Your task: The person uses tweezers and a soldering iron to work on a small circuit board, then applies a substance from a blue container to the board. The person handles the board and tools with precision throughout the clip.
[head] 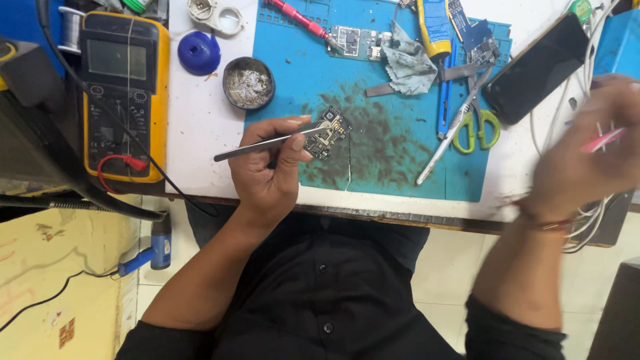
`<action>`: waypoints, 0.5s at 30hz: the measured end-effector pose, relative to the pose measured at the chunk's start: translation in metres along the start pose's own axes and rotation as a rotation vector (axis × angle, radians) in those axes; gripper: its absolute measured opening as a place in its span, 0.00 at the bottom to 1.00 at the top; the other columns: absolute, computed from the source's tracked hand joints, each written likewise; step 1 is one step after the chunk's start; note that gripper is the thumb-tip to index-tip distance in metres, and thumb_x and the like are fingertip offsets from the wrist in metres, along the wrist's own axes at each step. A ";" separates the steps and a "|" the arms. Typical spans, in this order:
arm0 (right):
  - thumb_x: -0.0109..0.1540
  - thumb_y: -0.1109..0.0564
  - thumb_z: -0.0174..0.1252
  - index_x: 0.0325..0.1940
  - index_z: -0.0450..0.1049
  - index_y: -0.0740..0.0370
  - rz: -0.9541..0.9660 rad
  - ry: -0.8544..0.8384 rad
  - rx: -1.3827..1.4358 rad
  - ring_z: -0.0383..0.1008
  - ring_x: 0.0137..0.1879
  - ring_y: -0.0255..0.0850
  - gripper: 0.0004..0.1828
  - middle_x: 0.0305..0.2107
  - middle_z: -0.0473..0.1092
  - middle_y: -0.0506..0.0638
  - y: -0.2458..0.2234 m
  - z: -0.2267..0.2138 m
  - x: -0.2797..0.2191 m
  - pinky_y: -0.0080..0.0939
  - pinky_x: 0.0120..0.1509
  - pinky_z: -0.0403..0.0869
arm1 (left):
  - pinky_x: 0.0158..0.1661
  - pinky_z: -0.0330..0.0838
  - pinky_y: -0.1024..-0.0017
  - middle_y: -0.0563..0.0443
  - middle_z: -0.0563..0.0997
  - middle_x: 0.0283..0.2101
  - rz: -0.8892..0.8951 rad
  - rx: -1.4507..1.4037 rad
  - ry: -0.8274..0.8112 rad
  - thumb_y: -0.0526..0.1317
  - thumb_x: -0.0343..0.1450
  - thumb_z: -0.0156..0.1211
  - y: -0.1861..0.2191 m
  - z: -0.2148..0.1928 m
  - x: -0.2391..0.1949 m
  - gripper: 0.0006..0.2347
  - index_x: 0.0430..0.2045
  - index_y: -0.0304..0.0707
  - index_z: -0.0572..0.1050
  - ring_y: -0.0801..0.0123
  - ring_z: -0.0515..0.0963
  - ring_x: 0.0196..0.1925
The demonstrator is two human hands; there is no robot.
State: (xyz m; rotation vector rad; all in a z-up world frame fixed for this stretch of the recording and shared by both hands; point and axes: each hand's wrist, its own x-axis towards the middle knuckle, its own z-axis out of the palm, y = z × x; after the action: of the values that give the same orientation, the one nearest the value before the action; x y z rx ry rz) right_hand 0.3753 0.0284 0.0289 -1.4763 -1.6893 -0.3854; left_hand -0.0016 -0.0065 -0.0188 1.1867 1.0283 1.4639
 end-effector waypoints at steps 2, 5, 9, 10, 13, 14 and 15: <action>0.70 0.69 0.61 0.51 0.74 0.67 0.007 -0.188 0.227 0.78 0.46 0.42 0.05 0.46 0.77 0.54 -0.075 0.014 -0.014 0.38 0.54 0.74 | 0.40 0.77 0.81 0.39 0.81 0.55 0.002 -0.031 0.020 0.33 0.81 0.57 0.000 0.000 -0.001 0.08 0.51 0.30 0.68 0.77 0.82 0.37; 0.60 0.47 0.77 0.59 0.74 0.62 0.044 -0.516 0.293 0.76 0.53 0.50 0.30 0.49 0.76 0.56 -0.167 0.035 -0.024 0.47 0.58 0.74 | 0.41 0.78 0.81 0.39 0.80 0.55 0.014 -0.017 0.038 0.34 0.83 0.54 0.001 0.000 -0.001 0.07 0.53 0.31 0.68 0.77 0.82 0.38; 0.59 0.43 0.71 0.66 0.67 0.67 -0.026 -0.678 0.212 0.70 0.56 0.56 0.39 0.54 0.71 0.60 -0.213 0.063 -0.014 0.55 0.60 0.65 | 0.40 0.76 0.80 0.39 0.79 0.57 -0.062 -0.046 0.092 0.37 0.82 0.52 0.001 -0.002 -0.004 0.09 0.52 0.31 0.66 0.76 0.82 0.42; 0.63 0.44 0.69 0.69 0.67 0.65 -0.008 -0.711 0.208 0.69 0.58 0.56 0.37 0.56 0.71 0.58 -0.217 0.065 -0.012 0.56 0.62 0.64 | 0.43 0.75 0.80 0.39 0.79 0.58 -0.040 -0.033 0.093 0.37 0.82 0.51 0.001 -0.003 -0.005 0.09 0.53 0.31 0.66 0.75 0.82 0.43; 0.59 0.48 0.70 0.66 0.68 0.64 -0.147 -0.735 0.249 0.69 0.60 0.57 0.35 0.55 0.70 0.58 -0.205 0.062 -0.001 0.56 0.64 0.64 | 0.46 0.74 0.79 0.40 0.79 0.59 -0.003 -0.009 0.106 0.37 0.83 0.51 0.000 -0.003 -0.003 0.08 0.53 0.31 0.65 0.75 0.82 0.46; 0.58 0.51 0.68 0.66 0.69 0.63 -0.184 -0.750 0.300 0.69 0.62 0.56 0.34 0.57 0.70 0.56 -0.199 0.060 0.002 0.56 0.66 0.64 | 0.46 0.74 0.79 0.40 0.79 0.58 0.002 -0.003 0.112 0.37 0.83 0.51 0.000 -0.002 -0.003 0.08 0.52 0.31 0.65 0.75 0.81 0.46; 0.57 0.53 0.66 0.66 0.69 0.62 -0.219 -0.767 0.349 0.69 0.64 0.55 0.33 0.59 0.70 0.55 -0.192 0.057 0.004 0.56 0.69 0.64 | 0.48 0.74 0.79 0.40 0.79 0.58 0.019 0.000 0.107 0.37 0.83 0.51 0.000 -0.002 -0.003 0.08 0.53 0.32 0.66 0.76 0.81 0.47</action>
State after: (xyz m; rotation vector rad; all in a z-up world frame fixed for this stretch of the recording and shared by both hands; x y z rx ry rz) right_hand 0.1766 0.0210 0.0531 -1.2455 -2.3740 0.4124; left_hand -0.0032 -0.0093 -0.0196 1.1308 1.0927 1.5561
